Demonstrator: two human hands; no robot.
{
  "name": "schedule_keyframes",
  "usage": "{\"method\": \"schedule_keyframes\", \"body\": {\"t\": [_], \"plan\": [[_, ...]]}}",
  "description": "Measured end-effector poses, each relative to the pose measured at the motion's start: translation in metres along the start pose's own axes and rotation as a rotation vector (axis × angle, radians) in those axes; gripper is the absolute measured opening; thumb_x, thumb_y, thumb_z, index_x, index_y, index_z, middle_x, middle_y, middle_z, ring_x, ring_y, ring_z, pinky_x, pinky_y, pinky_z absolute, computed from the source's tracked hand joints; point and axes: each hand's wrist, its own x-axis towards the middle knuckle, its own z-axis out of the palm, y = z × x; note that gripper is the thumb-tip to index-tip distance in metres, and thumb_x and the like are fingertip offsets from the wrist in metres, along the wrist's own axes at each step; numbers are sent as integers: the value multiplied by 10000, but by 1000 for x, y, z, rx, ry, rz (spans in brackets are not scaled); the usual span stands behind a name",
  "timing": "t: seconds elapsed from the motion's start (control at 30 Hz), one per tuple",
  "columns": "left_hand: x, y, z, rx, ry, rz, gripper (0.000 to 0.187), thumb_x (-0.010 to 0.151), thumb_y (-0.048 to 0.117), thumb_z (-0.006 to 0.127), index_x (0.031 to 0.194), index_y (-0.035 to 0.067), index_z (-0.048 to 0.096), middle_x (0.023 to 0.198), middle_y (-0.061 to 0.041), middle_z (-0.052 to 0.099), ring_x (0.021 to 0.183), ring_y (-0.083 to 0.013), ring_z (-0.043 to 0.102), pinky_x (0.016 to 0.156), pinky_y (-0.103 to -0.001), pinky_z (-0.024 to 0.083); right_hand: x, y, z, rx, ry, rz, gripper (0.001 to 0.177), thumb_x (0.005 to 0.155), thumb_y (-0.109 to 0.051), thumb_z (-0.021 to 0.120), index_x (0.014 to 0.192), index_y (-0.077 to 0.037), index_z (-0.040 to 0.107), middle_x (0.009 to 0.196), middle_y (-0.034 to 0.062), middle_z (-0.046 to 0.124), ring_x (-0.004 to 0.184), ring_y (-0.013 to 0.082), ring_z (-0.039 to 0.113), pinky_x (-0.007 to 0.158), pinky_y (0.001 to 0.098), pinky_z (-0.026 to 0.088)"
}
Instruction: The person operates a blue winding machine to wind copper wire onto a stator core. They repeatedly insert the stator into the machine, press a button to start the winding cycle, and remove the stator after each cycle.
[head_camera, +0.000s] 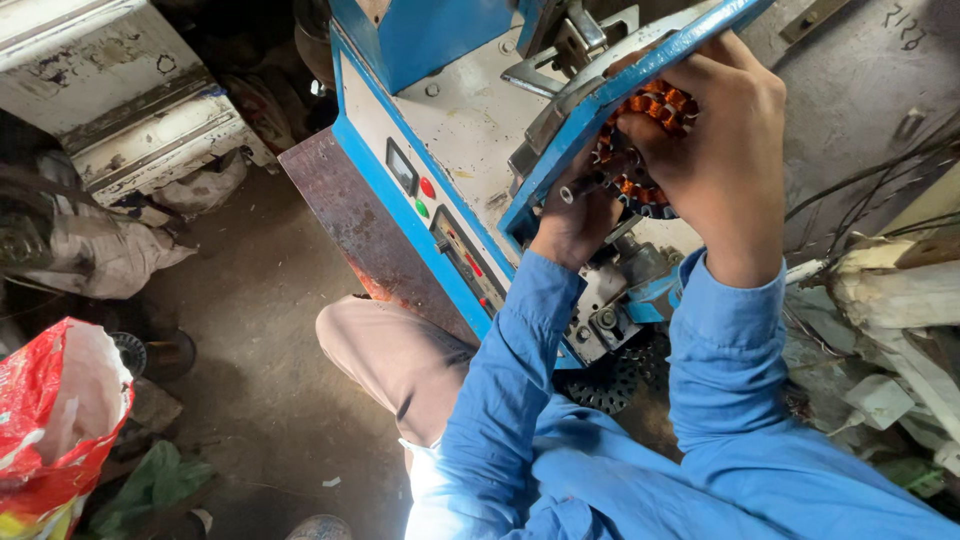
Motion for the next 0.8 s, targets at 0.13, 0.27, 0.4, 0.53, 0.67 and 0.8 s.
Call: {"method": "schedule_keyframes", "body": {"t": [0.13, 0.27, 0.4, 0.53, 0.67, 0.8], "plan": [[-1, 0, 0, 0, 16, 7, 440, 1048, 370, 660, 1408, 126, 594, 1304, -28, 639, 1122, -196, 596, 1035, -397, 462, 3, -5, -3, 6, -3, 34, 340, 791, 57, 826, 1117, -11, 756, 1166, 166, 688, 1028, 328, 707, 928, 418, 585], [0, -4, -4, -21, -3, 21, 429, 1068, 345, 658, 1410, 93, 594, 1306, -49, 650, 1159, -192, 606, 1072, -387, 458, 2, -5, -2, 30, 9, 52, 352, 779, 57, 819, 1118, -11, 754, 1170, 169, 686, 1045, 335, 705, 930, 425, 582], [3, -4, -9, -30, -4, 16, 429, 1062, 346, 662, 1403, 94, 598, 1298, -55, 651, 1151, -195, 613, 1055, -385, 475, 2, 0, -1, -1, 8, 5, 337, 791, 55, 821, 1115, -8, 755, 1161, 176, 683, 1047, 342, 697, 931, 421, 580], [4, -7, -12, -16, 0, 44, 425, 1058, 343, 665, 1409, 115, 596, 1314, -25, 641, 1129, -191, 604, 1017, -377, 475, -2, 3, -1, 14, -3, 6, 344, 812, 57, 817, 1142, -15, 748, 1161, 171, 684, 1087, 330, 699, 974, 424, 582], [10, -9, -12, 4, -14, 82, 416, 1076, 330, 667, 1420, 110, 586, 1325, -29, 628, 1155, -188, 598, 1008, -380, 473, -2, 3, 1, 22, -3, 5, 336, 846, 47, 817, 1166, -34, 754, 1174, 165, 686, 1099, 312, 703, 1000, 416, 587], [10, -16, -16, -60, -5, -22, 428, 1077, 344, 641, 1413, 84, 590, 1315, -81, 630, 1179, -211, 615, 1050, -380, 492, -4, 4, 1, -56, -17, -6, 347, 820, 26, 836, 1156, -29, 764, 1180, 167, 701, 1083, 326, 699, 981, 424, 574]]}}
